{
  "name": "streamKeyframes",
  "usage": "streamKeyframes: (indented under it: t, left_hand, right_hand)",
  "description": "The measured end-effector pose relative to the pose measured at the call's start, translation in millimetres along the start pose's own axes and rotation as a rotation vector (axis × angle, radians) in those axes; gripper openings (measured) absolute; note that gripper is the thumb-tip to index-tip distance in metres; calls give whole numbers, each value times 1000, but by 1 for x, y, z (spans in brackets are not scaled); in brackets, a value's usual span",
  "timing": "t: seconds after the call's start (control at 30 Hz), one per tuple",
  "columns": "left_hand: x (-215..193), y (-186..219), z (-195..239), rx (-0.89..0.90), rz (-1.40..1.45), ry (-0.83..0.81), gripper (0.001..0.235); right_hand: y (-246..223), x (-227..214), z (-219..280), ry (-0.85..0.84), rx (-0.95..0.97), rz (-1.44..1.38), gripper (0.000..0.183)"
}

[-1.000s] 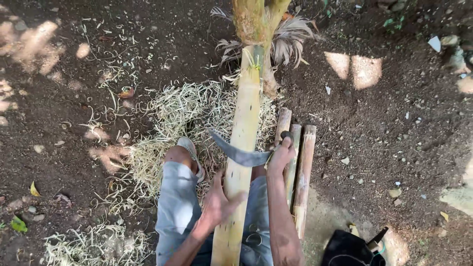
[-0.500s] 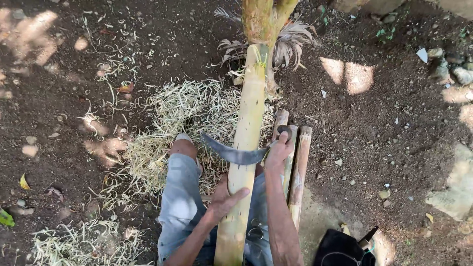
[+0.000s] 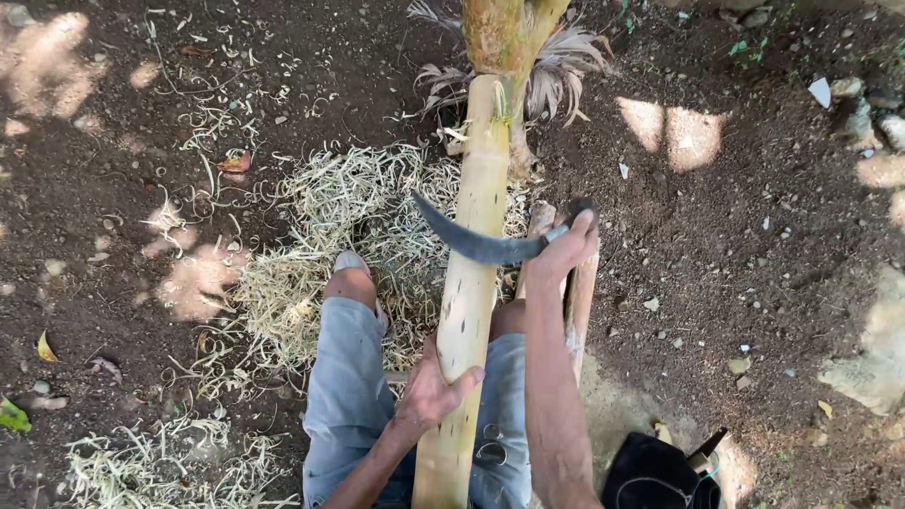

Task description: Shaving bark from a wooden pole using a curved blade in an outdoor setting.

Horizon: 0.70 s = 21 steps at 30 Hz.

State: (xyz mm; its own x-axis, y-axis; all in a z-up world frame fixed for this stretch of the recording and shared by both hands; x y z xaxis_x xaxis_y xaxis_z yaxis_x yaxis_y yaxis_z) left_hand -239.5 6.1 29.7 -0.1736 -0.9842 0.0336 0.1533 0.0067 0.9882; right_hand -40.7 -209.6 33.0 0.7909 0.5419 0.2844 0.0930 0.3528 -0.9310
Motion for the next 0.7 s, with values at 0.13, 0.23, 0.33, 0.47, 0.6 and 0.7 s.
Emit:
streamKeyframes:
  t: [0.13,0.23,0.33,0.47,0.6,0.7]
  left_hand:
    - [-13,1,-32,122,-209,103,82]
    - [-37,35,-72,395,-515,353,83]
    - [-56,71,-121,709,-700,393,69]
    - [-61,67,-173,831,-783,268,54]
    - [-61,62,-194,832,-790,129,47]
    - [-56,60,-202,836,-780,21,46]
  right_hand:
    - [-1,33,-29,-84,157,-162,21]
    - [14,41,-52,-187,277,-79,33]
    - [25,43,-61,-257,399,-94,27]
    - [39,33,-75,-303,534,-165,29]
    - [54,12,-96,-297,608,-88,17]
    - [73,-23,-121,-329,523,102,28]
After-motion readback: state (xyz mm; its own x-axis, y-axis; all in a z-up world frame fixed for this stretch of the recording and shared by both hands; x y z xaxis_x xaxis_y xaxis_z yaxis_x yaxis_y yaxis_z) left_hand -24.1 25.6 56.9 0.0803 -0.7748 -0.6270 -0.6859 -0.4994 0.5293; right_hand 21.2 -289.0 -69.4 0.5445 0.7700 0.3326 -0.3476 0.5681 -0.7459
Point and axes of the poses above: each hand's wrist, its own z-axis away from the middle knuckle, its own x-axis out of the palm, y = z × x, the point moved 4 cm from there along -z, towards the middle knuckle, and after that the axes turned 4 degrees about x, right-handed, at the moved point
